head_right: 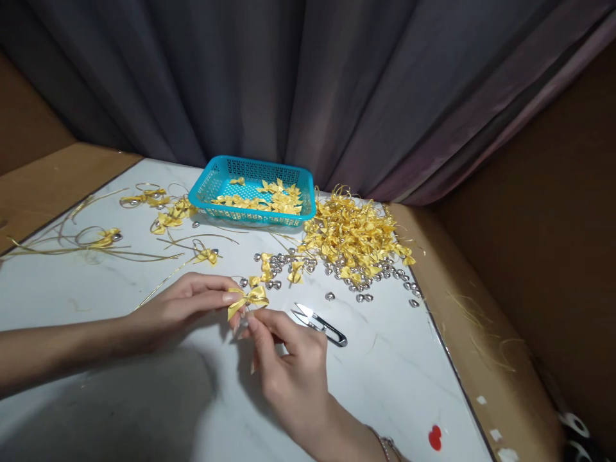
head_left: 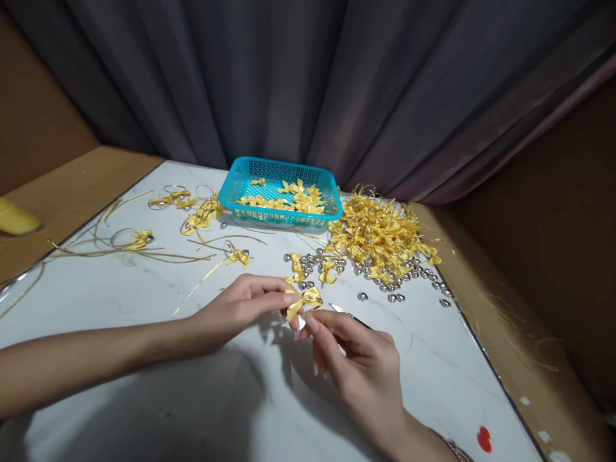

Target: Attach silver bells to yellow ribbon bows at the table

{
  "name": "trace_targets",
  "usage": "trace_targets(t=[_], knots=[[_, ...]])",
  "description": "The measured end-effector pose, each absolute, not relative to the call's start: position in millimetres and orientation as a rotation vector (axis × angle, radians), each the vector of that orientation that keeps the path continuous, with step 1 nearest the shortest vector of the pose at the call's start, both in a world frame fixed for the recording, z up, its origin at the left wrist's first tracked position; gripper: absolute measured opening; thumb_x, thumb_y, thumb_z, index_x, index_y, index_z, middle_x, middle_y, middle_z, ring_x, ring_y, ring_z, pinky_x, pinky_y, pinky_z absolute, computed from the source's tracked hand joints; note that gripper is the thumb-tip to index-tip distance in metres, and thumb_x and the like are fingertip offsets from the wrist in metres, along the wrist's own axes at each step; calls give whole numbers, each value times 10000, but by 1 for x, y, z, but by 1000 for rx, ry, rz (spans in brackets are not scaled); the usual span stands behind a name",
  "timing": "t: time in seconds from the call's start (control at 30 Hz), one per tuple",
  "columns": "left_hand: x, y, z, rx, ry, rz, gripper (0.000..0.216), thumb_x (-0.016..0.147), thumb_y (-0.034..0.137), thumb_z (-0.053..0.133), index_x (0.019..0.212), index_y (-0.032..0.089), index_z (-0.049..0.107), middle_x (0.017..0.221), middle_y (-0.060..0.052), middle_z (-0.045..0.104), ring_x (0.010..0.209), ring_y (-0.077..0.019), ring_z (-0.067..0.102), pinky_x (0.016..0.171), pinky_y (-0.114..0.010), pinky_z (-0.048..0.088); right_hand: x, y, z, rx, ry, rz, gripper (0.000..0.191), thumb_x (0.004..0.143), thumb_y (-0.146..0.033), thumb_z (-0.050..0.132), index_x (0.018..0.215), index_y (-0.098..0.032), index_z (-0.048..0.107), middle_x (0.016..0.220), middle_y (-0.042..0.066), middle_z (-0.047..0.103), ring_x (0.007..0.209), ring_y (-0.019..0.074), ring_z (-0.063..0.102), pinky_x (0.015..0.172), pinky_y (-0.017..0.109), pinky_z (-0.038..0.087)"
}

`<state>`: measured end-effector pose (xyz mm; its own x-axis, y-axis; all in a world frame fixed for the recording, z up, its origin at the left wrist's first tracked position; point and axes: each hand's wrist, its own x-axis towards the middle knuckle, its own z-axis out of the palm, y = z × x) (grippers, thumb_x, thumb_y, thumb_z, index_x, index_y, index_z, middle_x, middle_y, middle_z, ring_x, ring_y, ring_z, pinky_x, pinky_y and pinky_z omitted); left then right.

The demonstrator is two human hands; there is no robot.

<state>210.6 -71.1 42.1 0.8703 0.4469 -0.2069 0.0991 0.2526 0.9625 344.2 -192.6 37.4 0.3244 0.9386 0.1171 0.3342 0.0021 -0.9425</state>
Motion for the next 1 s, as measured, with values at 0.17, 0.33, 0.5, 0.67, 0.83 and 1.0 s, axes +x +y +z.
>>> trace_targets(t=[0.17,0.33,0.5,0.67,0.83,1.0], knots=[[210,-75,42,1057,477,251,222,835,286,579,674,147,640,690,-5,626,730,-124,573,735,-229,405,341,-196,33,-1543,-1282,560,147,877,-172,510,854,-220,647,600,1,652,405,103,518,384,254,427],[211,-80,44,981,525,239,195,811,297,610,685,150,636,691,-3,619,741,-126,563,748,-228,404,338,-197,32,-1561,-1282,516,149,879,-154,509,875,-223,641,649,10,677,402,96,523,400,257,452],[214,-84,47,961,564,253,191,780,289,601,661,142,624,678,-16,594,722,-140,530,724,-238,405,335,-197,30,-1540,-1312,377,167,856,-100,515,903,-205,635,718,27,711,501,118,611,476,252,520],[215,-85,48,920,602,255,179,769,270,591,647,140,605,670,-15,573,707,-136,503,712,-232,395,334,-193,28,-1412,-1361,150,213,812,-28,526,913,-178,638,733,10,712,535,99,628,514,198,541],[214,-84,50,928,591,217,199,789,278,585,649,138,602,653,-5,557,688,-121,472,695,-220,373,333,-193,27,-1405,-1389,80,256,798,1,528,927,-194,631,742,-3,709,523,94,624,514,184,547],[216,-83,46,897,565,225,177,743,276,618,624,145,605,640,3,546,669,-118,453,673,-229,364,335,-193,25,-1408,-1435,11,288,798,6,537,969,-209,625,792,9,718,581,114,653,549,208,560]])
